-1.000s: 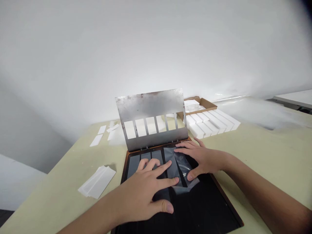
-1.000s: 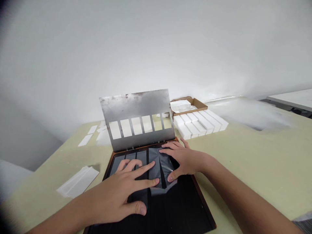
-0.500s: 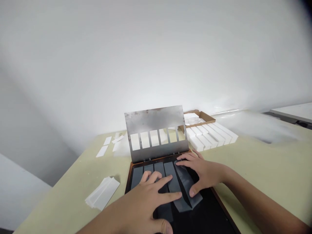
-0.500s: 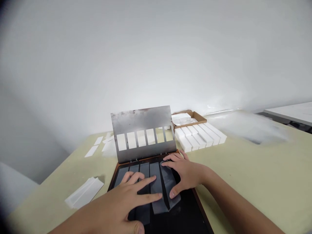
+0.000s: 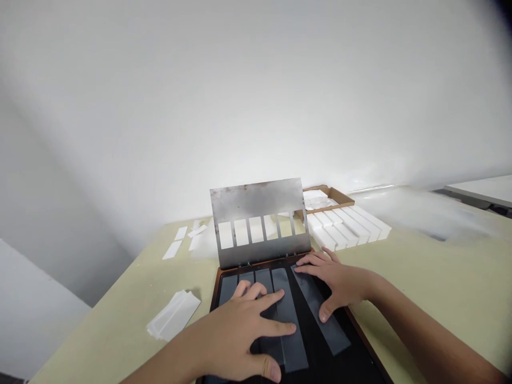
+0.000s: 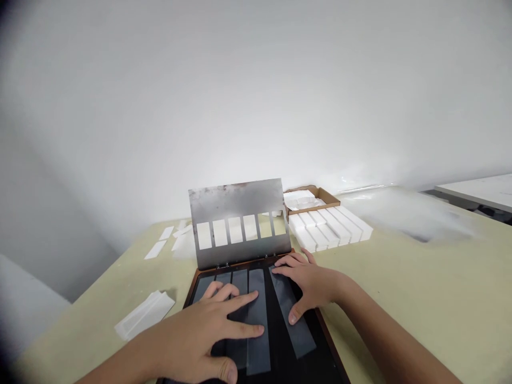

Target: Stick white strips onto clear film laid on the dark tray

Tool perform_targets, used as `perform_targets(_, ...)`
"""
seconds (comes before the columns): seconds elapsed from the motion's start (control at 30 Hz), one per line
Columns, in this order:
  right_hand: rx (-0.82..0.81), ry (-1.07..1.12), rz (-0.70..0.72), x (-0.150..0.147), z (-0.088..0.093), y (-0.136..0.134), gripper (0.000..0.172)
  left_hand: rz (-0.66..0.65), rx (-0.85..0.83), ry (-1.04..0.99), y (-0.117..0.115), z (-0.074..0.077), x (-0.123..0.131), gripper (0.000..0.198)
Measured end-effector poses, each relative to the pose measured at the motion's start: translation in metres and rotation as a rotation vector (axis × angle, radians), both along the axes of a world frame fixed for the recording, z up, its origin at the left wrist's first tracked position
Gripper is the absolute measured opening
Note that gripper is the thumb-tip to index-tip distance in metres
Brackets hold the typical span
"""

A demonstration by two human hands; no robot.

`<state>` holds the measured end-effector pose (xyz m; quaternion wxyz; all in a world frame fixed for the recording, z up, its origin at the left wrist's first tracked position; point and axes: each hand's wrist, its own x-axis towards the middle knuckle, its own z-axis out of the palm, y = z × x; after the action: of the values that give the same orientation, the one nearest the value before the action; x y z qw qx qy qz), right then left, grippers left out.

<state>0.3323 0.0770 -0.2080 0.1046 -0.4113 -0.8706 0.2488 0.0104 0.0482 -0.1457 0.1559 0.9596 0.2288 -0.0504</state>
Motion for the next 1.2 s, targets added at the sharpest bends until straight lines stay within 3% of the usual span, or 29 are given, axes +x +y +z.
perform_targets(0.2, 0.08, 0.019, -0.034, -0.006, -0.001, 0.001, 0.091, -0.009, 0.079, -0.026, -0.003, 0.0, 0.001, 0.068)
perform_targets(0.37, 0.162, 0.06, -0.108, -0.017, 0.002, 0.0, 0.034, -0.026, 0.124, -0.077, -0.003, -0.006, 0.002, 0.06)
perform_targets(0.43, 0.19, 0.068, -0.128, -0.02, 0.001, 0.001, 0.026, -0.038, 0.134, -0.125, -0.002, -0.011, 0.001, 0.056)
perform_targets(1.2, 0.315, 0.133, -0.284, -0.028, -0.026, 0.008, 0.013, 0.017, 0.279, -0.143, 0.008, -0.03, -0.001, 0.055)
